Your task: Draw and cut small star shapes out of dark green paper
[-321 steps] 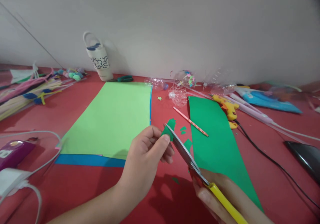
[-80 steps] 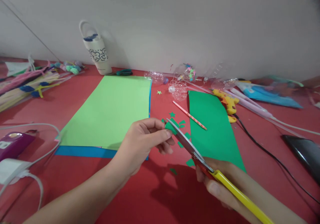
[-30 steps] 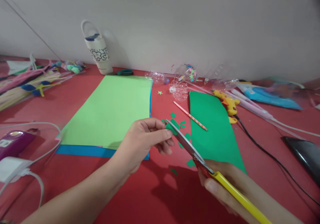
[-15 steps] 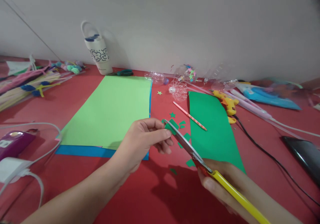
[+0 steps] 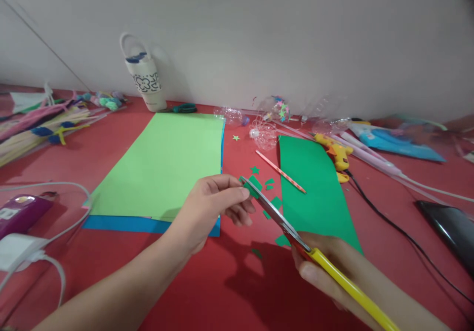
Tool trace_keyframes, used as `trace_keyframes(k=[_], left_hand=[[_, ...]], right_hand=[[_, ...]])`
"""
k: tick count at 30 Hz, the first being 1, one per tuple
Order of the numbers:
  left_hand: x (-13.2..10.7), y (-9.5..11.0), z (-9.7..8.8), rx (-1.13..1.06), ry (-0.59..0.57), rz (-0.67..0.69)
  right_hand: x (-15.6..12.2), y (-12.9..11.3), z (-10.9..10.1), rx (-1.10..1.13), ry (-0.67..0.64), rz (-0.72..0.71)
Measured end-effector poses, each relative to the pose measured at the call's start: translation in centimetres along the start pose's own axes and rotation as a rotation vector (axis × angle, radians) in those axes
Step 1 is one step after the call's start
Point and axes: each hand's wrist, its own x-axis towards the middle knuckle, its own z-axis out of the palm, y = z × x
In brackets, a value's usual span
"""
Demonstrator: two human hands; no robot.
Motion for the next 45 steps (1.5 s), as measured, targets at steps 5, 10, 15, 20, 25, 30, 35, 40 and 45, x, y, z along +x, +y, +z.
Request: trace_keyframes(k=[5, 10, 15, 20, 25, 30, 35, 40, 45], left_hand=[[0.1, 0.1, -0.1, -0.001, 0.072, 0.085], [-0.2, -0.8, 0.5, -0.046, 0.122, 0.125], [-0.9, -2.9, 2.3, -0.048, -0.008, -0.055], [-1.4, -4.0, 3.4, -0.008, -0.081, -0.132], [-1.4, -3.3, 3.5, 0.138, -0.049, -0.105], [-1.0, -3.3, 3.2, 0.113, -0.094, -0.124], [-1.0, -3.7, 3.0, 0.007, -0.095, -0.161], [-1.2, -3.6, 3.0, -0.035, -0.125, -0.188], [-1.4, -3.8, 3.1, -0.055, -0.104, -0.182]], right_hand=[[0.2, 1.5, -0.5, 0.000, -0.007, -0.057], [0.5, 0.8, -1.0, 0.151, 0.014, 0.040], [1.2, -0.5, -0.2, 0.287, 0.150, -0.059], [1.5, 0.6, 0.8, 0.383, 0.138, -0.095], [1.3, -0.2, 0.7, 0.327, 0.106, 0.035], [1.3, -1.5, 0.8, 0.408, 0.159, 0.079], [1.4, -0.1, 1.1, 0.493, 0.088, -0.088], [1.3, 0.8, 1.4, 0.528, 0.082, -0.091], [1.3, 0.7, 1.4, 0.459, 0.092, -0.075]])
